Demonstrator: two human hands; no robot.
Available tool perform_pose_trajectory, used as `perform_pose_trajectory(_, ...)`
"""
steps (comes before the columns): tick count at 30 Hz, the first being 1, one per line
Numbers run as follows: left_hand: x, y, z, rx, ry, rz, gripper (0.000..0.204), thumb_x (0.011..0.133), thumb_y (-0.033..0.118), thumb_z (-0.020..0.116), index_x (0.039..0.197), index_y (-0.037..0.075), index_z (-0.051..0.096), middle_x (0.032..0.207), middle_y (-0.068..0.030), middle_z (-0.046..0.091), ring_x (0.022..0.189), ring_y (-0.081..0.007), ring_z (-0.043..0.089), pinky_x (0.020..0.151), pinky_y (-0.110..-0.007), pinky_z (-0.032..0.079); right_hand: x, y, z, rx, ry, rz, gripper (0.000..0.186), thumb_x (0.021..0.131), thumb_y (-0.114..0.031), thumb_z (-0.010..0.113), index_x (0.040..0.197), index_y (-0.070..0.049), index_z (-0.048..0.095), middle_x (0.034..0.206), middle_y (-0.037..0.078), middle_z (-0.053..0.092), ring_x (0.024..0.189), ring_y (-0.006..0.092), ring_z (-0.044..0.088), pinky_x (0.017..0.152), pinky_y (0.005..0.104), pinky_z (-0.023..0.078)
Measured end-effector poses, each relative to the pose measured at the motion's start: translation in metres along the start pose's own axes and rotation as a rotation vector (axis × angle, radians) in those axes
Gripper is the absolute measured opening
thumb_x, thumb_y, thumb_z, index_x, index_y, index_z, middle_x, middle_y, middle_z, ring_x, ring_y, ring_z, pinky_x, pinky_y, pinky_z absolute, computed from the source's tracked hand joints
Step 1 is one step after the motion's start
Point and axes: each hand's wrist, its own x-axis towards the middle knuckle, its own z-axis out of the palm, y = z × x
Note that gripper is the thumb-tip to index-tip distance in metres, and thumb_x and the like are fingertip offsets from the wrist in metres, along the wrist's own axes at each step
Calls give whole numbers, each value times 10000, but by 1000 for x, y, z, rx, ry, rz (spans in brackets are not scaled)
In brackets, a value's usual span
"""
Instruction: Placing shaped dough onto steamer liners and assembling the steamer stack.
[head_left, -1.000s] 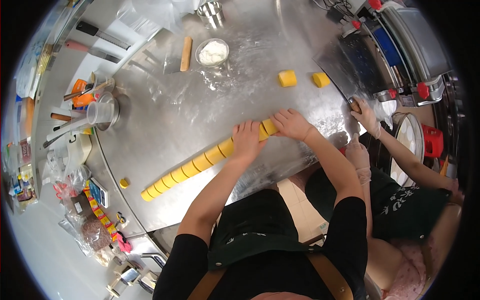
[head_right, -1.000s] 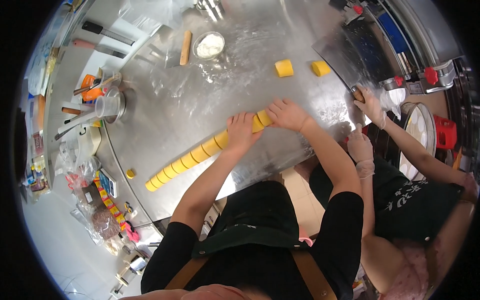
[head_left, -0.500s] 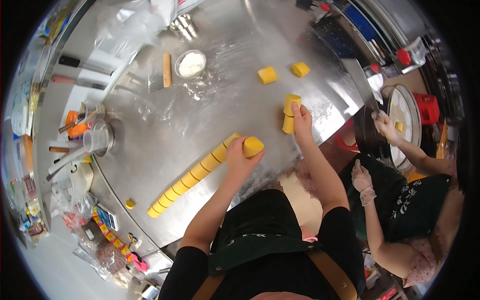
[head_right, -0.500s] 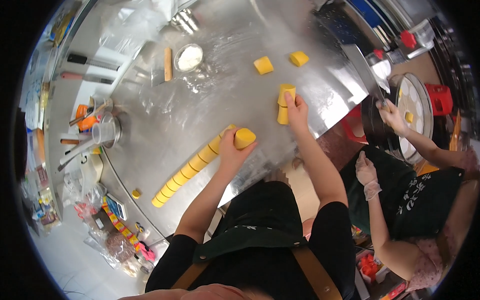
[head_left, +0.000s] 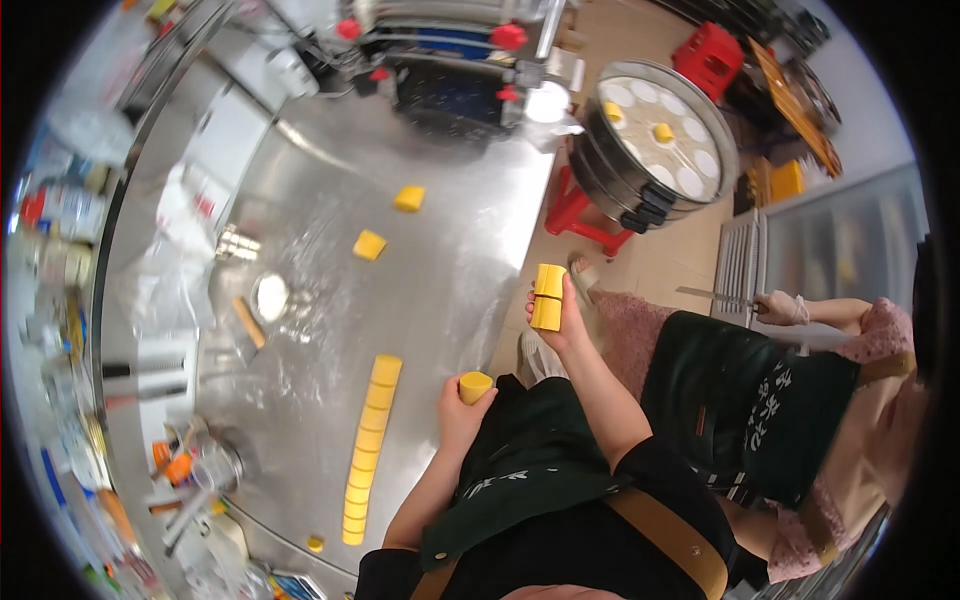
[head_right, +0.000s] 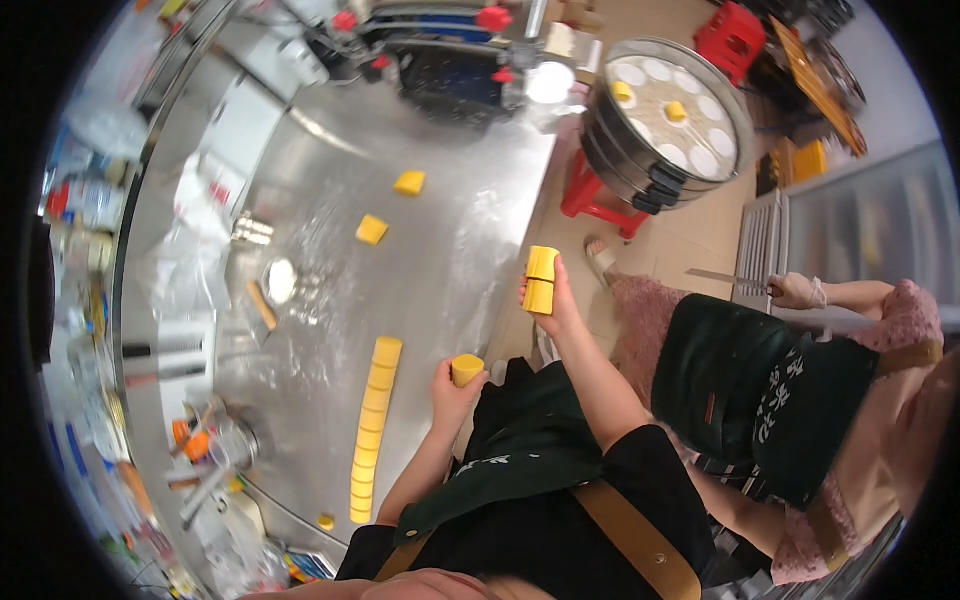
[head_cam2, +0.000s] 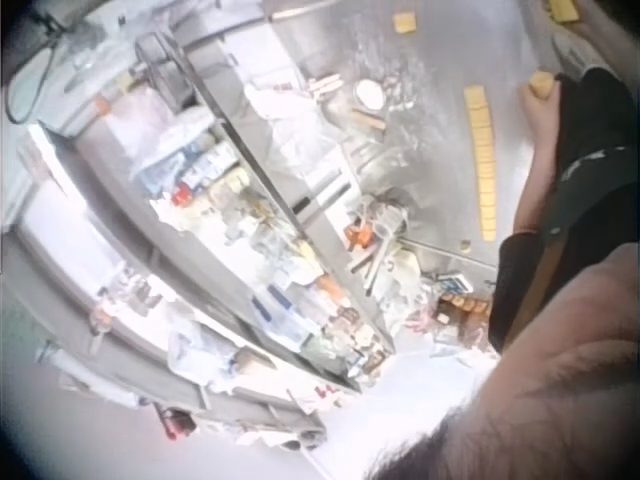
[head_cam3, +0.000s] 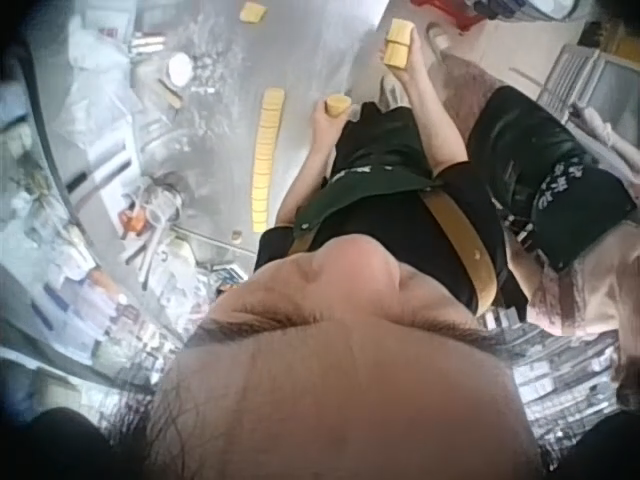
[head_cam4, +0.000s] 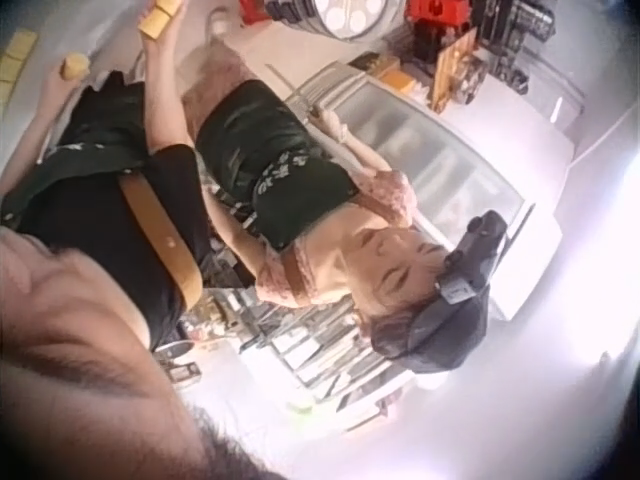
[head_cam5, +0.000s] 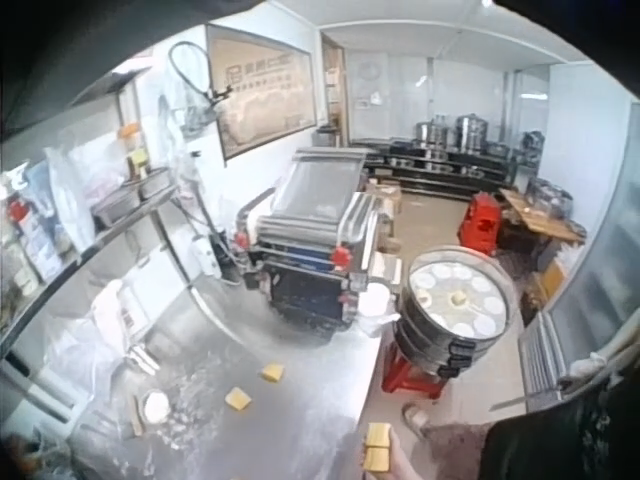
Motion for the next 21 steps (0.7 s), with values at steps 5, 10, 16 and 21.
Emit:
perform_pose_trajectory(5, 39, 43, 60, 99, -207, 110, 437, 642, 194, 731, 957, 2, 495, 873, -129, 582, 810, -234, 578, 717, -320, 454, -8, -61, -51, 102, 104, -141, 590, 766, -626, 403, 969, -82, 512, 765, 58, 529, 626, 177, 531, 564, 305, 464)
perform_pose_trajectory(10, 113, 71, 150, 155, -315, 260, 384, 655, 147, 718, 936, 0, 501, 858, -118, 584, 804, -197, 573, 725, -293, 450, 5, -125, -111, 209, 140, -231, 575, 780, -613, 389, 971, -84, 510, 760, 57, 526, 630, 181, 535, 564, 310, 465)
perform_pose_trajectory(16, 189, 107, 240, 198, -383, 350, 374, 654, 150, 720, 923, -1, 508, 848, -116, 592, 799, -197, 578, 722, -296, 455, 17, -186, -164, 147, 270, -303, 555, 799, -594, 377, 975, -82, 497, 774, 72, 521, 630, 184, 534, 563, 309, 467)
perform_pose_trajectory(21, 246, 130, 308, 160, -413, 358, 397, 646, 178, 726, 931, 3, 513, 852, -109, 593, 795, -197, 577, 715, -295, 454, 32, -240, -185, 182, 316, -411, 527, 817, -552, 396, 972, -56, 480, 771, 90, 512, 634, 188, 530, 563, 309, 467)
